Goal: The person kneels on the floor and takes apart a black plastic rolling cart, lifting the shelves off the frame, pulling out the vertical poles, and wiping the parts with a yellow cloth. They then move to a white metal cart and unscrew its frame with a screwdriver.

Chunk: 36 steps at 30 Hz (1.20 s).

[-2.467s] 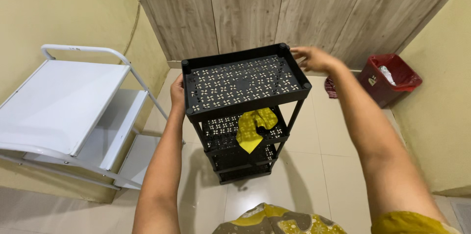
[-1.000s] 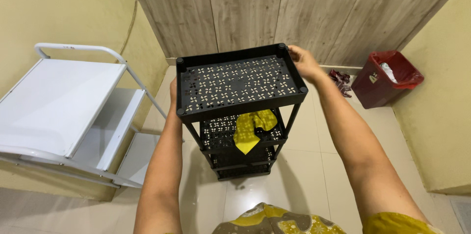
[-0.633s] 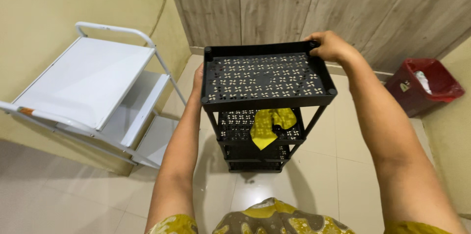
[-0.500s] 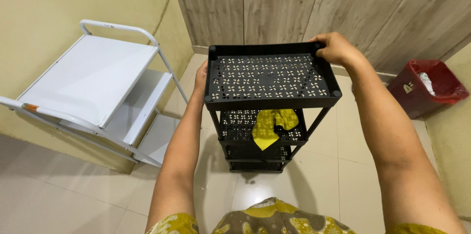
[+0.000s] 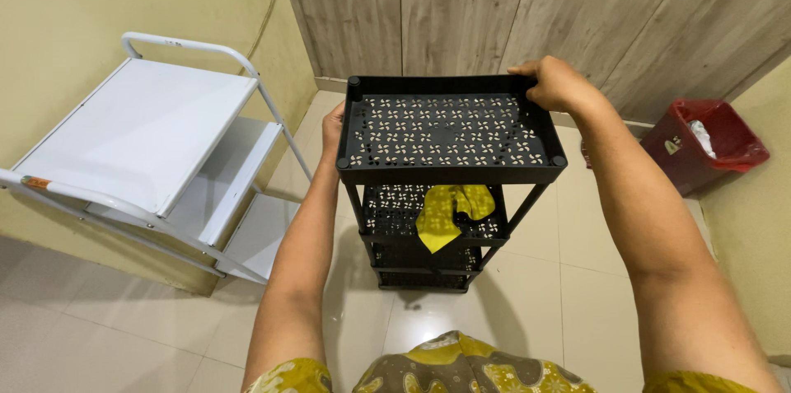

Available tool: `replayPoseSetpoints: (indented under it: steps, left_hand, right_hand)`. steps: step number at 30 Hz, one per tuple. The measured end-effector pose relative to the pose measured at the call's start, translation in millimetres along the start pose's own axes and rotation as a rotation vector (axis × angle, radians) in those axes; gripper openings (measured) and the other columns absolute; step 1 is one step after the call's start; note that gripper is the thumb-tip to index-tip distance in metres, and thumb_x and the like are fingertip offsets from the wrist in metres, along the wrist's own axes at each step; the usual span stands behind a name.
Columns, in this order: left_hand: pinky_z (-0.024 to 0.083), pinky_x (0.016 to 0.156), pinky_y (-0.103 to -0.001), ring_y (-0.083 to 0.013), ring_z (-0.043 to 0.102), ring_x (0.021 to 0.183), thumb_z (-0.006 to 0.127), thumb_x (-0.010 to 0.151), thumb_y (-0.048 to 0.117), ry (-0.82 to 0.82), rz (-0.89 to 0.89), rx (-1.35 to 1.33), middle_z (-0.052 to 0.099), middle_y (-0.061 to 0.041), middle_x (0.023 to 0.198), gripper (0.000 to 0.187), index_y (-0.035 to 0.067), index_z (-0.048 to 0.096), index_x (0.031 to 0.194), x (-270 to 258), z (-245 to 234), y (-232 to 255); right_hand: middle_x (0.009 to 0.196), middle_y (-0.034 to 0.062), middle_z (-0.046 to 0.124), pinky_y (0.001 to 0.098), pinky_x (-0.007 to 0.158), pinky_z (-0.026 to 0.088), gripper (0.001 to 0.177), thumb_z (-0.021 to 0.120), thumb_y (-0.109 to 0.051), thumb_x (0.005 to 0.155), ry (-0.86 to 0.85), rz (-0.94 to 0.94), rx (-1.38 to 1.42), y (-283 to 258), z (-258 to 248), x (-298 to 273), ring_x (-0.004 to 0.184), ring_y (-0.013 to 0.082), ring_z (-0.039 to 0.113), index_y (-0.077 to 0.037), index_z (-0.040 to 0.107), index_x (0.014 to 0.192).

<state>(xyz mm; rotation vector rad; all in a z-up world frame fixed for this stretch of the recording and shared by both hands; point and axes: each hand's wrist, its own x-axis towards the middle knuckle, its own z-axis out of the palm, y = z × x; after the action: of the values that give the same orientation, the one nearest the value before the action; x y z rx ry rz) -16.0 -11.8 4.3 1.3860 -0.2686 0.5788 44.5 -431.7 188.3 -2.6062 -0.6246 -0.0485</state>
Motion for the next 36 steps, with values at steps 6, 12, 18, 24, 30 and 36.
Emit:
replayPoseSetpoints:
  steps: [6, 12, 18, 24, 30, 36]
  left_hand:
    - [0.047, 0.092, -0.026, -0.0098, 0.061, 0.113, 0.059, 0.102, 0.014, -0.015, -0.093, 0.051, 0.065, -0.003, 0.137, 0.048, 0.012, 0.050, 0.149, 22, -31, 22]
    - [0.049, 0.102, -0.031, -0.0196, 0.065, 0.121, 0.055, 0.110, 0.032, -0.091, 0.026, 0.370, 0.071, -0.008, 0.136, 0.040, 0.012, 0.060, 0.145, 40, -25, 125]
    - [0.043, 0.111, -0.044, -0.0339, 0.055, 0.133, 0.067, 0.095, 0.029, -0.667, 0.217, 1.048, 0.060, -0.015, 0.143, 0.049, 0.016, 0.061, 0.141, 46, 96, 193]
    - [0.035, 0.105, -0.057, -0.0354, 0.047, 0.136, 0.066, 0.092, 0.034, -0.860, 0.269, 1.413, 0.048, -0.014, 0.153, 0.076, 0.020, 0.032, 0.158, 47, 217, 168]
    - [0.055, 0.091, -0.048, -0.0348, 0.069, 0.109, 0.064, 0.097, 0.021, -0.761, 0.218, 1.165, 0.073, -0.013, 0.118, 0.040, 0.025, 0.063, 0.137, 68, 244, 123]
    - [0.057, 0.089, -0.043, -0.0322, 0.072, 0.102, 0.061, 0.082, 0.000, -0.754, 0.350, 1.044, 0.075, -0.012, 0.113, 0.055, 0.031, 0.071, 0.127, 77, 234, 105]
  right_hand:
    - [0.119, 0.0098, 0.073, 0.0366, 0.085, 0.055, 0.047, 0.060, -0.014, 0.101, -0.052, 0.279, 0.566, 12, -11, -10, 0.097, 0.0230, 0.067, -0.023, 0.057, 0.147]
    - [0.122, 0.0061, 0.071, 0.0319, 0.083, 0.058, 0.039, 0.057, 0.007, 0.093, -0.105, 0.066, 0.844, 65, 26, -28, 0.103, 0.0136, 0.069, -0.005, 0.065, 0.129]
    - [0.102, 0.0023, 0.075, 0.0244, 0.074, 0.056, 0.025, 0.073, 0.003, 0.093, 0.217, -0.007, 0.898, 77, 85, -29, 0.085, 0.0081, 0.067, -0.003, 0.070, 0.117]
    - [0.094, 0.0026, 0.075, 0.0220, 0.067, 0.057, 0.016, 0.072, 0.001, 0.093, 0.241, -0.006, 1.098, 76, 98, -32, 0.077, 0.0068, 0.067, -0.001, 0.072, 0.108]
    - [0.093, 0.0003, 0.074, 0.0210, 0.067, 0.055, 0.012, 0.071, 0.000, 0.093, 0.268, -0.044, 1.100, 80, 101, -29, 0.078, 0.0052, 0.067, -0.003, 0.070, 0.104]
    - [0.094, 0.0011, 0.074, 0.0211, 0.068, 0.055, 0.010, 0.072, -0.001, 0.095, 0.316, -0.033, 1.031, 77, 102, -30, 0.079, 0.0056, 0.066, -0.002, 0.071, 0.105]
